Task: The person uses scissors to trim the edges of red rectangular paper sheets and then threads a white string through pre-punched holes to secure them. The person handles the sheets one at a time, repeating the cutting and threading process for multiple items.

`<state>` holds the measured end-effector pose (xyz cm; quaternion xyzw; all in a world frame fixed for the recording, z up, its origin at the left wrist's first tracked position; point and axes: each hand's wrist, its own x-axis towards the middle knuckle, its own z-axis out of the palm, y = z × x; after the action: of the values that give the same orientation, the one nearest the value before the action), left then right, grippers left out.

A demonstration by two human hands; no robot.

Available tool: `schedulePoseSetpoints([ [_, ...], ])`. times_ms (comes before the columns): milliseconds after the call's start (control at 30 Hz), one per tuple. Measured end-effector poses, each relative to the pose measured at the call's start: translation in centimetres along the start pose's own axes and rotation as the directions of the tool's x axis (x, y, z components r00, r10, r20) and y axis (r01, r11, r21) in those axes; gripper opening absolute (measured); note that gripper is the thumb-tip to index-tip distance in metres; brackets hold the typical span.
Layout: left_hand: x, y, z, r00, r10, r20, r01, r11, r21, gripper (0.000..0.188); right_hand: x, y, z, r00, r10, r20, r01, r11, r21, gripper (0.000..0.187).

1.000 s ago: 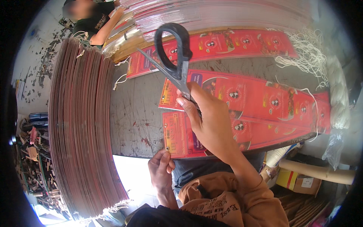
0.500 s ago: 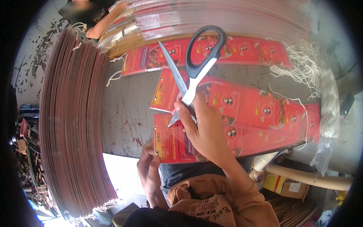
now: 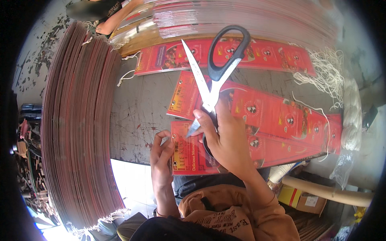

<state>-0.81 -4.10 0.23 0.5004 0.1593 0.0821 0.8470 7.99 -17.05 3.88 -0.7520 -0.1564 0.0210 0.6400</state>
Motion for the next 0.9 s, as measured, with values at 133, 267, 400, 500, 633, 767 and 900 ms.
schedulePoseSetpoints([
  [133, 0.3, 0.1, -0.1, 0.999, -0.009, 0.048, 0.008, 1.0, 0.024, 0.025, -0.2, -0.7, 0.6, 0.997, -0.069, 0.019, 0.068, 0.997, 0.02, 0.018],
  [267, 0.2, 0.2, -0.2, 1.0, -0.002, 0.021, 0.0, 0.997, 0.075, 0.019, -0.2, -2.1, 0.7, 0.981, -0.172, 0.085, 0.189, 0.944, -0.271, 0.029],
  [400, 0.4, -0.1, -0.2, 0.999, 0.003, 0.035, -0.006, 0.997, 0.079, 0.014, 0.1, -1.2, 1.0, 0.966, -0.258, 0.024, 0.258, 0.954, -0.151, 0.029],
  [500, 0.5, -0.4, -0.2, 0.999, 0.018, 0.029, -0.022, 0.994, 0.11, 0.014, 0.2, -0.6, 1.1, 0.975, -0.218, 0.043, 0.221, 0.974, -0.06, 0.031],
  [633, 0.6, 0.1, 0.1, 1.0, 0.027, 0.01, -0.028, 0.988, 0.151, 0.013, 0.7, -1.4, 0.9, 0.969, -0.205, 0.136, 0.227, 0.959, -0.171, 0.03],
  [767, 0.5, -0.3, -0.2, 0.997, 0.073, -0.015, -0.068, 0.976, 0.207, 0.012, 0.6, -1.2, 1.2, 0.943, -0.274, 0.19, 0.312, 0.927, -0.209, 0.029],
  [900, 0.5, -0.7, 0.4, 0.998, 0.065, -0.012, -0.061, 0.98, 0.189, 0.012, 0.3, -0.9, 1.6, 0.933, -0.277, 0.228, 0.324, 0.924, -0.203, 0.024],
])
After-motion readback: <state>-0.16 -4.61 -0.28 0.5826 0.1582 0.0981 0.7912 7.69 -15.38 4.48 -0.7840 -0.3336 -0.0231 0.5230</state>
